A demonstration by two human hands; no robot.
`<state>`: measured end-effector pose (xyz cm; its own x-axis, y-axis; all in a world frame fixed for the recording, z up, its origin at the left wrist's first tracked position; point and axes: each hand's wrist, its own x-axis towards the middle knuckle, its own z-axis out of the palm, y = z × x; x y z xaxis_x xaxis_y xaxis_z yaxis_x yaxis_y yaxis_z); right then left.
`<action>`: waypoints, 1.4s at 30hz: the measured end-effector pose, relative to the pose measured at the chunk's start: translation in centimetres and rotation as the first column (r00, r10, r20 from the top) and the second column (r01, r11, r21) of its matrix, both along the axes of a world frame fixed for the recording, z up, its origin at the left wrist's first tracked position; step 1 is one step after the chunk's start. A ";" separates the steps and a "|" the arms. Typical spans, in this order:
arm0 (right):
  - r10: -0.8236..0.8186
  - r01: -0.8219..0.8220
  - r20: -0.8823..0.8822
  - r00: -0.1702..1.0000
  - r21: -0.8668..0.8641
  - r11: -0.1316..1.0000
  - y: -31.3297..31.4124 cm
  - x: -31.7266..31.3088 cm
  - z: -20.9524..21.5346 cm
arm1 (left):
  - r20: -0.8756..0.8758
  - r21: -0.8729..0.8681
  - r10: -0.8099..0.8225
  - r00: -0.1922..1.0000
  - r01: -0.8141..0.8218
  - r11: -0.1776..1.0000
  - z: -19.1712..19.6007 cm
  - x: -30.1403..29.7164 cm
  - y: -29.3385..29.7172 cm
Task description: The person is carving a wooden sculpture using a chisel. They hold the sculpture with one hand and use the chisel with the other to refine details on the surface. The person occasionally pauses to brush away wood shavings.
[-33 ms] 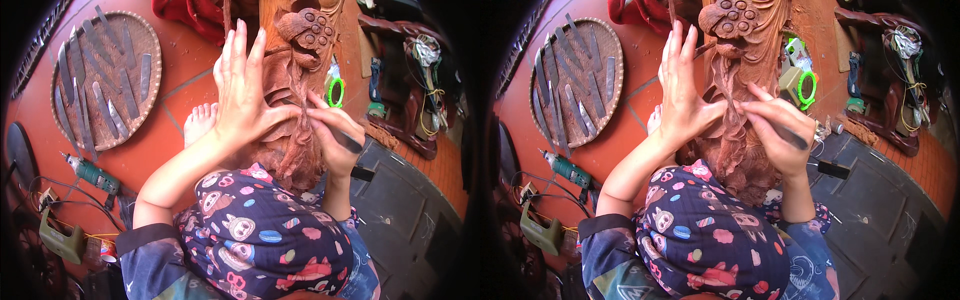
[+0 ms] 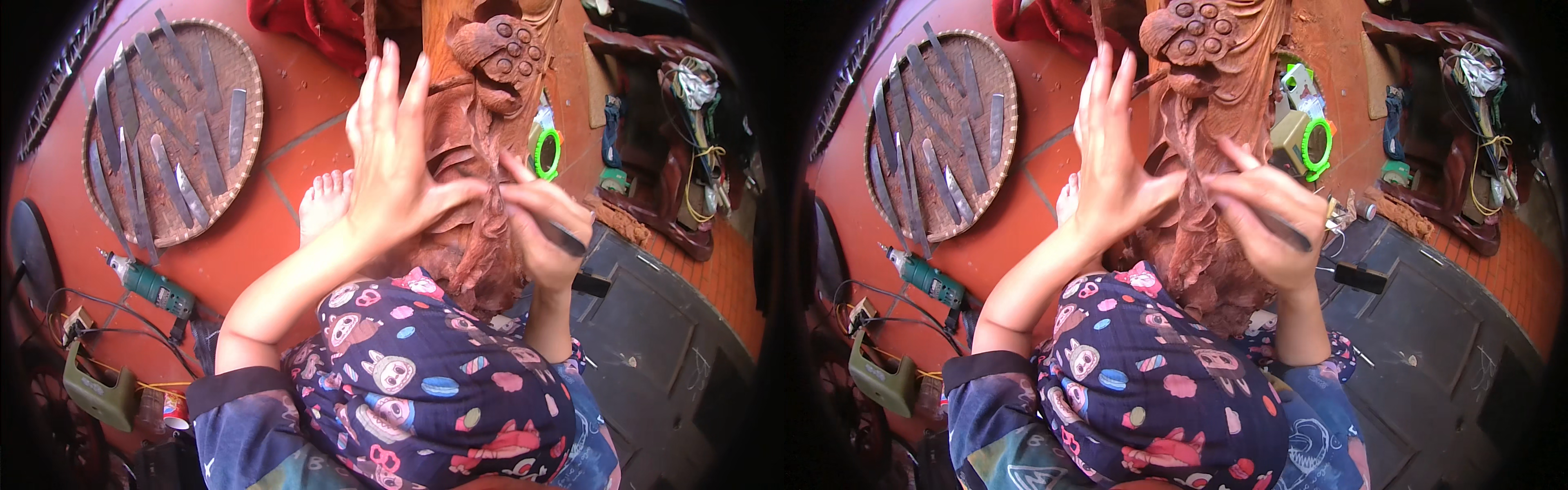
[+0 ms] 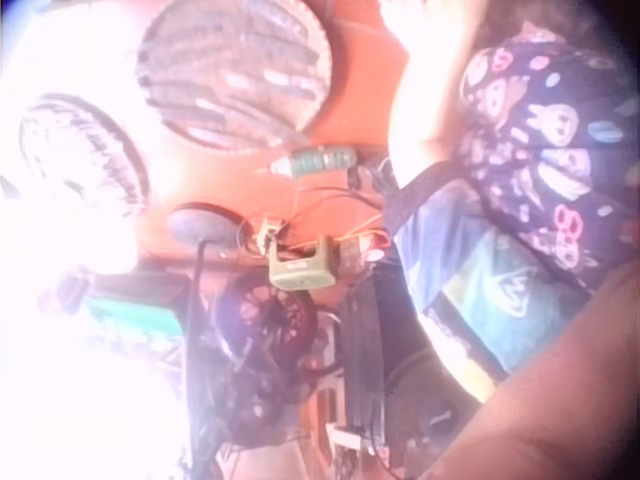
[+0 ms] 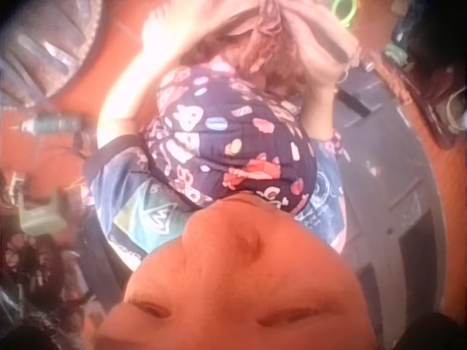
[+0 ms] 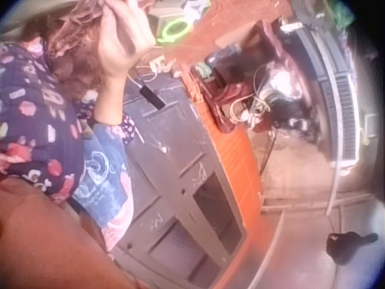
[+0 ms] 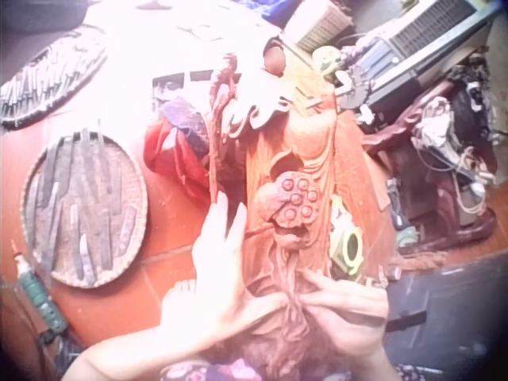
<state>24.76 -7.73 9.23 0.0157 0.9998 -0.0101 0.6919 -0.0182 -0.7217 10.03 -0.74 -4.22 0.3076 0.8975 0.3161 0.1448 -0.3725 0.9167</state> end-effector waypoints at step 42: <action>-0.160 0.158 0.050 0.986 0.039 0.987 0.2 -1.0 -0.6 | 0.040 0.022 -0.013 0.999 0.012 1.000 -0.9 0.8 0.7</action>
